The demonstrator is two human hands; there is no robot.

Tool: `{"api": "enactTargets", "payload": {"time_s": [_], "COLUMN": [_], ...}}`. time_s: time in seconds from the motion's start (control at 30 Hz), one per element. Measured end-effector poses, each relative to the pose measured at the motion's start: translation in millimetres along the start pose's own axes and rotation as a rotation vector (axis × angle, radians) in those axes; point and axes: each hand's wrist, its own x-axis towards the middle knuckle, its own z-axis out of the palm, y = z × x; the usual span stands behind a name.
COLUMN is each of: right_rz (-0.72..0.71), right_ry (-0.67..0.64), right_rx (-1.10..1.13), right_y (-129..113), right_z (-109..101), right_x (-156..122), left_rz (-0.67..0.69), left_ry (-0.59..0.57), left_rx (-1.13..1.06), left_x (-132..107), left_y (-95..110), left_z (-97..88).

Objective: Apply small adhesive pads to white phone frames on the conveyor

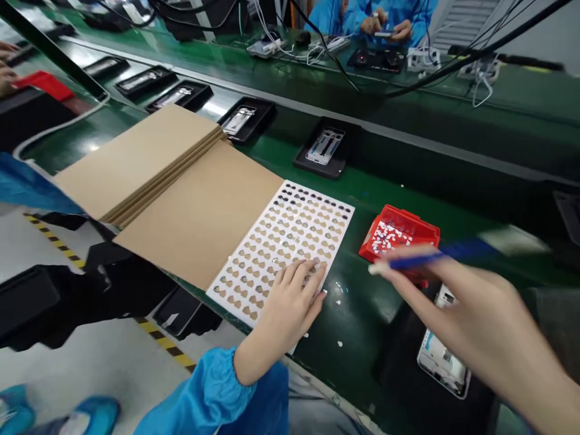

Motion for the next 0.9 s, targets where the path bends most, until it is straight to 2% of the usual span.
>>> {"api": "enactTargets", "payload": {"time_s": [0.03,0.07,0.17,0.23,0.3,0.4,0.47,0.57,0.67,0.77,0.9], "right_rz": [-0.055,-0.097,-0.156,-0.146,-0.111,-0.052,0.021,0.253,0.465,0.521,0.46], "right_ry": [-0.148,-0.197,-0.222,-0.282,-0.337,-0.257,-0.169,-0.158,-0.173,-0.072,0.164], "right_rx": [-0.032,-0.066,-0.249,-0.361,-0.425,-0.313,-0.056,0.422,0.736,0.826,0.716], "right_y": [4,10,33,44,47,39,30,15,2,-11,-24], "right_z": [13,26,62,79,86,74,55,23,1,-8,-11], "right_x": [24,46,90,103,107,102,91,60,14,-34,-82], "left_rz": [0.012,0.028,0.038,0.028,0.023,0.025,0.036,0.038,-0.003,-0.074,-0.156], "left_ry": [0.008,0.02,0.063,0.075,0.083,0.096,0.084,0.069,0.105,0.103,0.055], "left_rx": [0.033,0.052,0.058,0.043,0.035,0.03,0.018,-0.064,-0.336,-0.727,-1.018], "left_x": [-1,-2,-3,-4,-4,-4,-1,10,27,40,43], "left_y": [-5,-7,-5,-2,0,-2,-6,-9,4,34,75], "left_z": [6.7,12.1,18.6,17.5,16.1,15.9,13.4,-1.2,-25.5,-42.2,-37.1]}}
